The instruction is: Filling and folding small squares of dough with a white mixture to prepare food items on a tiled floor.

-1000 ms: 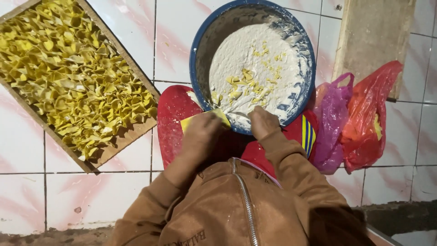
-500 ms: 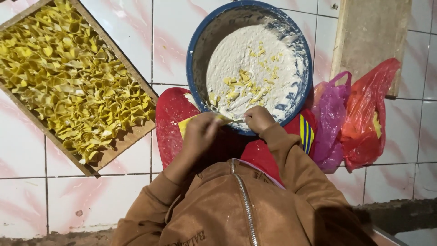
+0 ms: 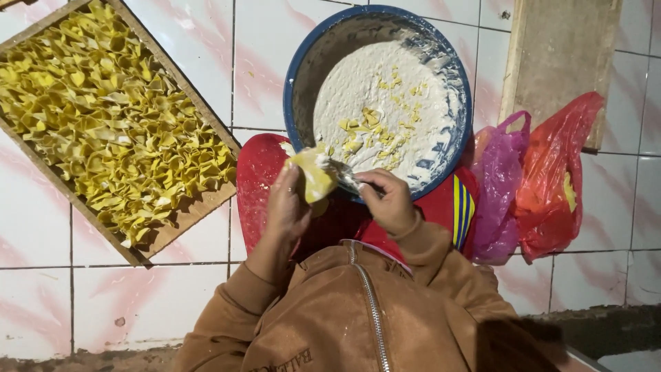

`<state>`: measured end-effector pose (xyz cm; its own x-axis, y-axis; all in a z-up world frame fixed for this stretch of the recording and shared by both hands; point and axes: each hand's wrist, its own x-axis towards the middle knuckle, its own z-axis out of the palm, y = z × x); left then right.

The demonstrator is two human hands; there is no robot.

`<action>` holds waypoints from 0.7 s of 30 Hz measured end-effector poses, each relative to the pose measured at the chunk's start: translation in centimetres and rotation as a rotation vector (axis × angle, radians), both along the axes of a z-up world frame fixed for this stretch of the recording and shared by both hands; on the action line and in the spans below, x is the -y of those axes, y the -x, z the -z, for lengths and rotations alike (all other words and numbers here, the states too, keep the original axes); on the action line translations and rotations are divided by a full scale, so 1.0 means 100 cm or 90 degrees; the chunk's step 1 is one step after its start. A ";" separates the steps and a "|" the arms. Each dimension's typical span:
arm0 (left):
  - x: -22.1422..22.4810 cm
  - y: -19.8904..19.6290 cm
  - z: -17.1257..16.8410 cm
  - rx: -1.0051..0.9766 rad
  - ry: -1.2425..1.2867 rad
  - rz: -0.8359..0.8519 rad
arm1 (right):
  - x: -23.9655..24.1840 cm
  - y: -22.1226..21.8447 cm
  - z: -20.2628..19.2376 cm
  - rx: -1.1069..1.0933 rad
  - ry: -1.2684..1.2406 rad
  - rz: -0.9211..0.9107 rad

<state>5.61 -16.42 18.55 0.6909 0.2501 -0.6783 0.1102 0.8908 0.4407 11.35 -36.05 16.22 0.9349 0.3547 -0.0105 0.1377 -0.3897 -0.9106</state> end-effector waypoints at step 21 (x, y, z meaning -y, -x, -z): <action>-0.018 0.003 0.072 -0.021 -0.006 0.164 | -0.020 -0.004 0.014 0.257 -0.057 -0.065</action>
